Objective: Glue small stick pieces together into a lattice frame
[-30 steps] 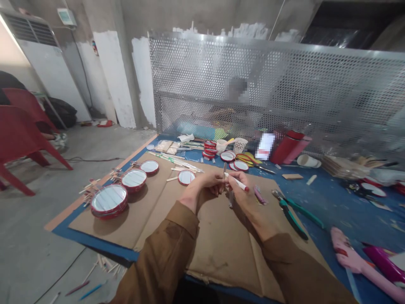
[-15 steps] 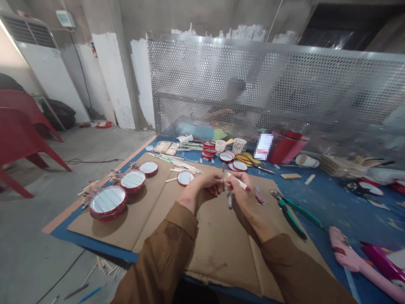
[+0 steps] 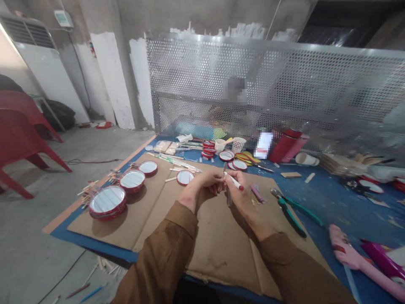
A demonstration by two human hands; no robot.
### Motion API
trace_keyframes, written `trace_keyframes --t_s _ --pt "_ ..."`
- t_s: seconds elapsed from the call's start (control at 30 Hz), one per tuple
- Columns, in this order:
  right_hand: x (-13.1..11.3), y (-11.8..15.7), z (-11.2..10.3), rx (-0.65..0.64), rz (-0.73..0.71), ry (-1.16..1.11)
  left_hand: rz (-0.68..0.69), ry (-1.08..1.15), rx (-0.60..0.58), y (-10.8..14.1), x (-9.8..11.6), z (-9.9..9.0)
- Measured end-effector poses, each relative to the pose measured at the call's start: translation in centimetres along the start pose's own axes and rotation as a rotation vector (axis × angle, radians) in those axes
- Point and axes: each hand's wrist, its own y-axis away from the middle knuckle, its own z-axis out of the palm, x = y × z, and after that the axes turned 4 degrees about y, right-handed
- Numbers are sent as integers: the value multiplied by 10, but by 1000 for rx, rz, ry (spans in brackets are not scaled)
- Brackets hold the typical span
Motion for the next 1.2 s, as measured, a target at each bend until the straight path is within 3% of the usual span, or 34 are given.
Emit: trace_keyframes --t_s 0.17,0.5,0.67,0.77,0.87,0.97,1.07,1.2 --pt "3 -3 -3 38 54 -32 -12 28 4 4 5 0" --pt "-9 2 -1 -65 -12 -65 23 59 14 6 6 3" --pt "2 -3 -1 49 -3 71 16 87 7 5 5 2" --pt "5 -9 -9 120 44 25 -5 75 18 6 5 1" --pt "0 -15 -20 267 82 -71 4 36 26 4 3 2" --pt "-11 -26 -23 327 4 -44 20 -12 8 1 0 4" --pt "-30 -44 -8 247 -12 -141 9 -58 16 -6 1 4" --pt "-67 -76 41 -126 -77 -177 -27 -13 -6 -11 2 3"
